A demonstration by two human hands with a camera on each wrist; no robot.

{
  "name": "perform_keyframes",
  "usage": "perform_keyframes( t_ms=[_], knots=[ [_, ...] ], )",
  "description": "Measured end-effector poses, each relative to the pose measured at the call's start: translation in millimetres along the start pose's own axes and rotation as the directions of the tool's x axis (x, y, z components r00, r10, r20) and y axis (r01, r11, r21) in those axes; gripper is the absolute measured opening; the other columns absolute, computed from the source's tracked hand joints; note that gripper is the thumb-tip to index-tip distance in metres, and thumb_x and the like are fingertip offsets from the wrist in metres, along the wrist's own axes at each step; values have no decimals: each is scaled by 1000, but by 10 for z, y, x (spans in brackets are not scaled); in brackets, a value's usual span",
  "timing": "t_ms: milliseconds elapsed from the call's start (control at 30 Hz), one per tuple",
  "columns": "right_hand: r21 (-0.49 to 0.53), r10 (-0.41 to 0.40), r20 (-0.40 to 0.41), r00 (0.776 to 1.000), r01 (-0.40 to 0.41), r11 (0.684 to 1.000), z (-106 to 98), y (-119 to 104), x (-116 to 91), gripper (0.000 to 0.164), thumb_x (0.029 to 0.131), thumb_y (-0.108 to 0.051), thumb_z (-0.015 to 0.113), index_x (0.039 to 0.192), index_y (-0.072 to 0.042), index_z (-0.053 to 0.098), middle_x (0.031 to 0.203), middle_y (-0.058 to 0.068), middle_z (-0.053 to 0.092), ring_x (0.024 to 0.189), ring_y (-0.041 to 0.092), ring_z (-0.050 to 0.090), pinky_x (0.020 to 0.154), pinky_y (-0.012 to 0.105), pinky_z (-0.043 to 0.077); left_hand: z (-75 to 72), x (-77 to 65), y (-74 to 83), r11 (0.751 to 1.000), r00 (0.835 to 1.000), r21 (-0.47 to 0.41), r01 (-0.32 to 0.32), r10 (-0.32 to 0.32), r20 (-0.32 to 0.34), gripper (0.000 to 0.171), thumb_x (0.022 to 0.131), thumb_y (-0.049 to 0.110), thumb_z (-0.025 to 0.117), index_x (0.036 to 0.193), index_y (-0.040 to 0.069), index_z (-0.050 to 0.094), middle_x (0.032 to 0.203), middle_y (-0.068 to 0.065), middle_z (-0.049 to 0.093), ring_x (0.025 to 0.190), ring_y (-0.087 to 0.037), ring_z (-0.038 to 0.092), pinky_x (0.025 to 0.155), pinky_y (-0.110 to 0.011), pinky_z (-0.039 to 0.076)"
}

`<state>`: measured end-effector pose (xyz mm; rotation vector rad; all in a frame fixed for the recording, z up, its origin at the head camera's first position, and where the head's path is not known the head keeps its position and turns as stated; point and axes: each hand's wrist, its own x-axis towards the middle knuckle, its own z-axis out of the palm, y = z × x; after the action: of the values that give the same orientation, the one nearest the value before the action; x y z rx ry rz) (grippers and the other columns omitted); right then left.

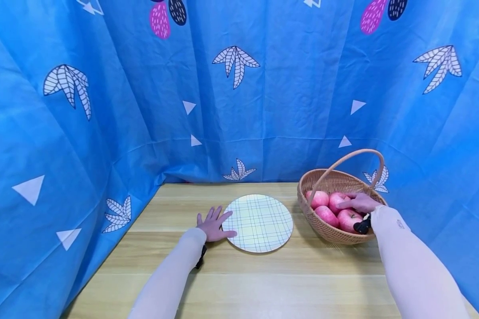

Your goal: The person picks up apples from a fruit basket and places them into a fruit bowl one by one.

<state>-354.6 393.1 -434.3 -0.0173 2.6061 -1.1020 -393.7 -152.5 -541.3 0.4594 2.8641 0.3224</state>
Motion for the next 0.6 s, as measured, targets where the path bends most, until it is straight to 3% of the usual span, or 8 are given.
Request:
perform_keyframes(
  t_ms=[67,300,600],
  knots=[
    [-14,0,-7,1000,0,1000,-5,5,9,75,94,-48,67,148,-2,45,122,17,64,100,21,63,82,30,52,4,3,-7,1000,1000,-2,-3,3,-3,103,71,98,40,159,50,15,172,-1,0,157,-32,-7,115,-74,-9],
    [82,18,-44,999,-14,997,-21,12,11,74,90,-47,72,143,-2,49,116,12,67,96,19,65,80,29,54,16,1,-14,1000,1000,8,5,-5,6,103,71,98,40,158,50,14,172,-1,0,157,-31,-7,115,-74,-8],
    [83,23,-65,998,-18,996,-9,-59,-68,63,92,-45,70,135,-2,51,113,11,66,93,18,64,79,31,54,15,-7,-6,1000,1000,0,0,0,-2,102,71,98,39,158,51,15,172,0,0,157,-31,-8,115,-74,-9]
  ],
)
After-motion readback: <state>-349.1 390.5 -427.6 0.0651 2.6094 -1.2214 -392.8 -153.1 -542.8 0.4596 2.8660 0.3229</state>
